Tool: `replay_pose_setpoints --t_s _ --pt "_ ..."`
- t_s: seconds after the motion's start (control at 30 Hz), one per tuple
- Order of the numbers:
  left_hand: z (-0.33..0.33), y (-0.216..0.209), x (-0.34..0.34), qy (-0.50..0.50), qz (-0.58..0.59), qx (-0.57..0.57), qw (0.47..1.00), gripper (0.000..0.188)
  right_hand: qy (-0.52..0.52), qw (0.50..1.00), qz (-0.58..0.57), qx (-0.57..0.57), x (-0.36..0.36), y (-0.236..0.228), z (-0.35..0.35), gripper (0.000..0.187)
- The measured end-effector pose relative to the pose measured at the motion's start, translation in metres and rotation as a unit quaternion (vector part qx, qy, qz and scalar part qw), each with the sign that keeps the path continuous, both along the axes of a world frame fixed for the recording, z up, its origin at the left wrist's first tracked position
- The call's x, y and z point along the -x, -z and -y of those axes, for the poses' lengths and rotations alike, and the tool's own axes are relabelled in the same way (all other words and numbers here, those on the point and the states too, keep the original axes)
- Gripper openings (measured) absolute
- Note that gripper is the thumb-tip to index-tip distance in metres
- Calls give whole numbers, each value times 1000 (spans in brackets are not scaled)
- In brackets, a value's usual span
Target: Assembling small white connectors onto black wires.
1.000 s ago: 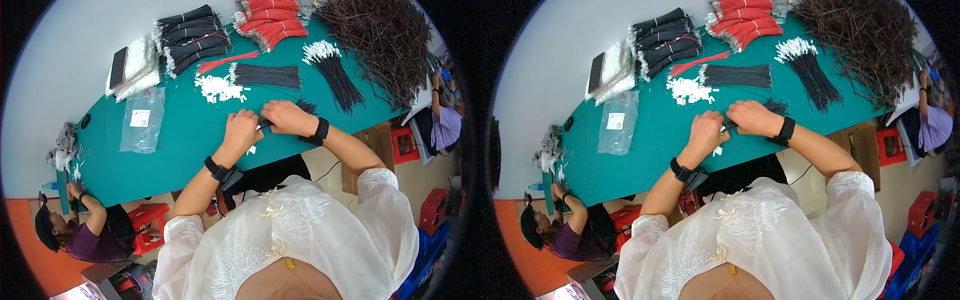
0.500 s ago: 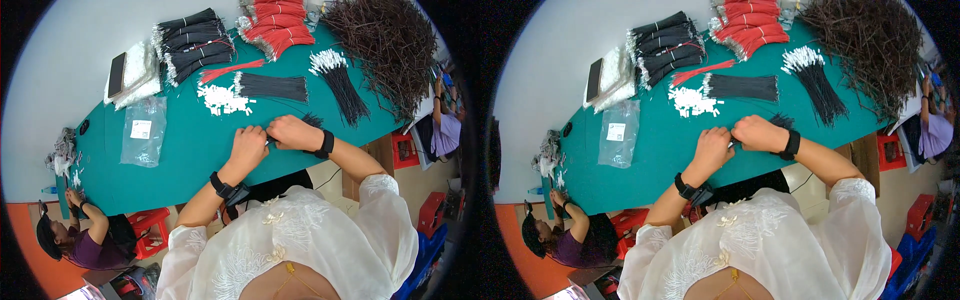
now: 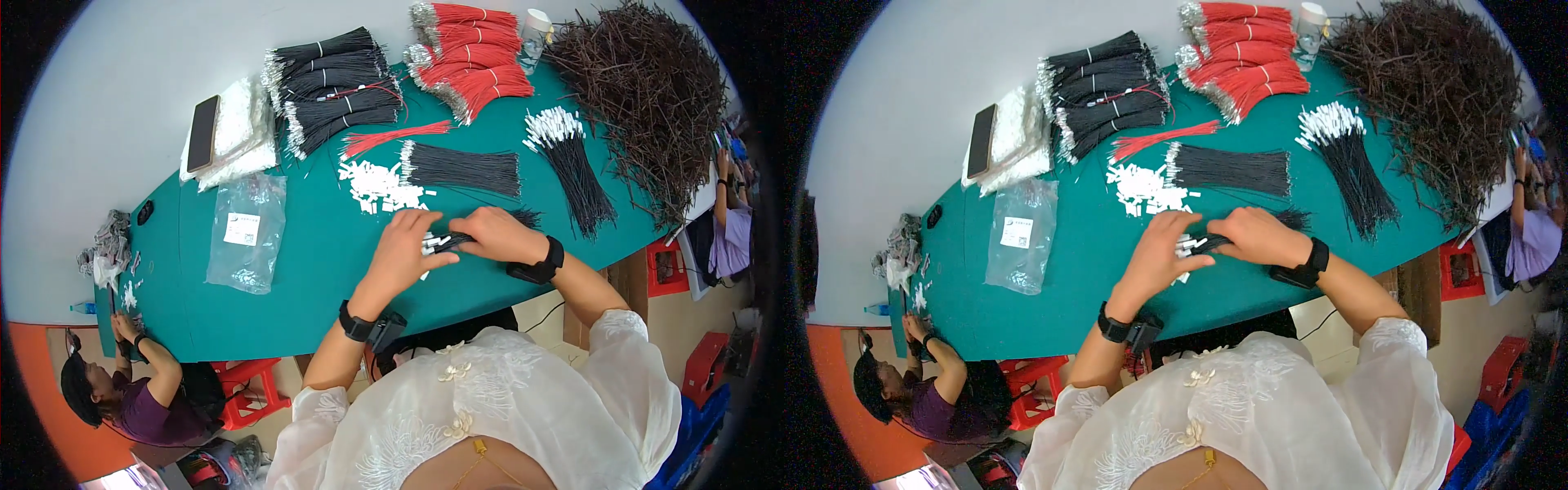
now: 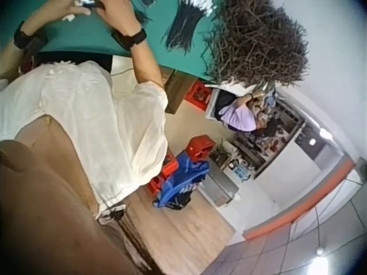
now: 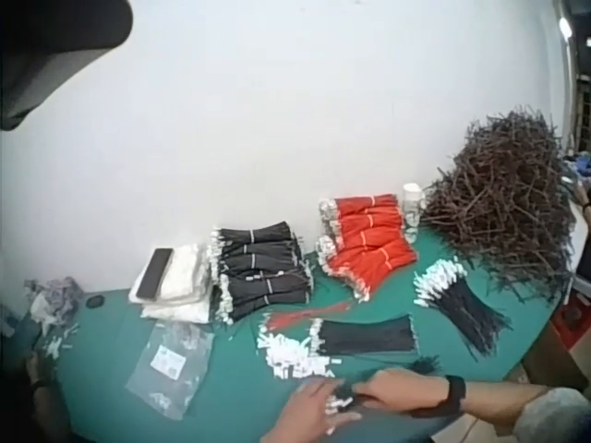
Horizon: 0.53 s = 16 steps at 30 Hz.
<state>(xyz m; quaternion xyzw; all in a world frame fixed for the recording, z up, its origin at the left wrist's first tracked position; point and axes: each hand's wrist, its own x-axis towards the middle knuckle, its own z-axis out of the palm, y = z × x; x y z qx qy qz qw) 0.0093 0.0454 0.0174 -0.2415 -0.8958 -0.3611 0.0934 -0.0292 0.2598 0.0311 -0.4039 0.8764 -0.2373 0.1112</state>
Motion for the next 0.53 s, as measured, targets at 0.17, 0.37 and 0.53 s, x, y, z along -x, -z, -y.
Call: replay_pose_setpoints --t_s 0.17,0.37,0.53 --pt "31 -6 14 -25 113 -206 972 32 -20 996 39 79 14 -22 -13 27" --pt "33 -3 19 -77 227 -229 944 33 147 915 201 316 29 -58 -17 19" --pt "-6 0 16 46 -9 48 998 33 236 815 312 429 47 -72 -36 29"
